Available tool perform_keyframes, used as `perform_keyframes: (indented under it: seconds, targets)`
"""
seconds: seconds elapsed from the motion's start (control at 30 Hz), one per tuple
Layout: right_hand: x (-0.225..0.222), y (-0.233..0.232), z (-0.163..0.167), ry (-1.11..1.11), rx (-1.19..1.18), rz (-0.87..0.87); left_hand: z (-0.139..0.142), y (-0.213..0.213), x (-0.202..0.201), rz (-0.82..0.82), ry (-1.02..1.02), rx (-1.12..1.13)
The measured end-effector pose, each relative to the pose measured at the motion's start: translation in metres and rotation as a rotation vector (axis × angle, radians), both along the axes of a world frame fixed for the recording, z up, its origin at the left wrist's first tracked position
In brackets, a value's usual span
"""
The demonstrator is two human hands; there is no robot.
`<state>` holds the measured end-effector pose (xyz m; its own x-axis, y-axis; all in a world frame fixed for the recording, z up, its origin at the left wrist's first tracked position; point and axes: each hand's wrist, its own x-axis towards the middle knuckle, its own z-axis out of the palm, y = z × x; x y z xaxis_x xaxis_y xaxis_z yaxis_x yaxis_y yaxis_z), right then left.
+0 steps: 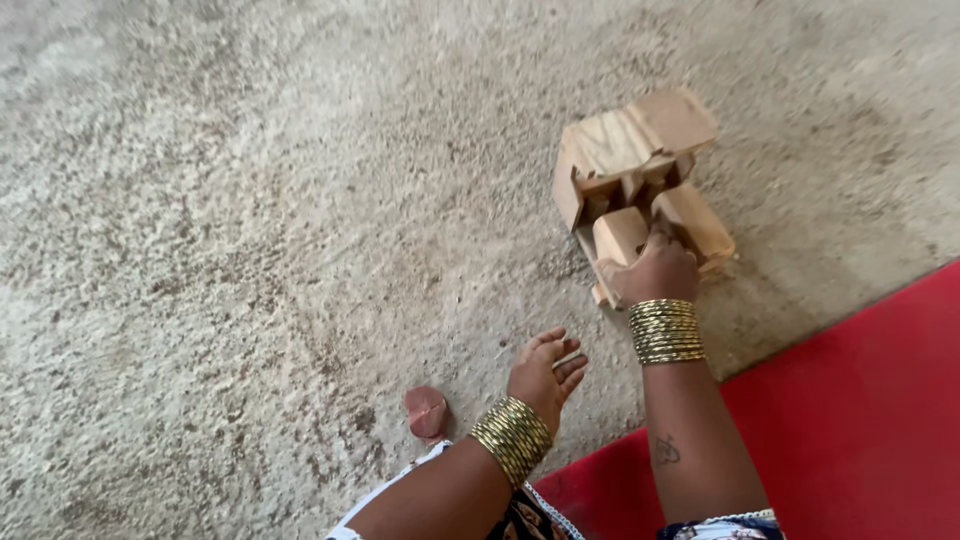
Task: The person assembles a small wooden chair by inserting dowels and slats into the frame. They then assemble a small wooden box by fitting together pre-cut pieces.
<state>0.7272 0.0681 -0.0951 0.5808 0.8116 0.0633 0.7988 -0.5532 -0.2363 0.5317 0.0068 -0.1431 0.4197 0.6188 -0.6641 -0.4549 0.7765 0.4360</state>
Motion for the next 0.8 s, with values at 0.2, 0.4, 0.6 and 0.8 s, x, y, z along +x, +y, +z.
perform_keyframes:
  seconds: [0.2,0.4,0.6,0.8]
  targets:
    - [0.000,-0.005,-0.017,-0.005,0.144,0.017,0.006,0.005,-0.010,-0.065,0.016,-0.031]
    - [-0.029,-0.026,-0.014,0.036,0.032,0.006,0.049,0.009,-0.019,-0.023,0.092,-0.036]
    - [-0.119,-0.067,0.021,0.299,0.127,0.358,0.068,0.039,-0.081,0.376,0.289,-0.059]
    - [-0.202,-0.059,0.078,0.167,0.342,1.079,0.052,0.018,-0.257,0.586,0.213,0.582]
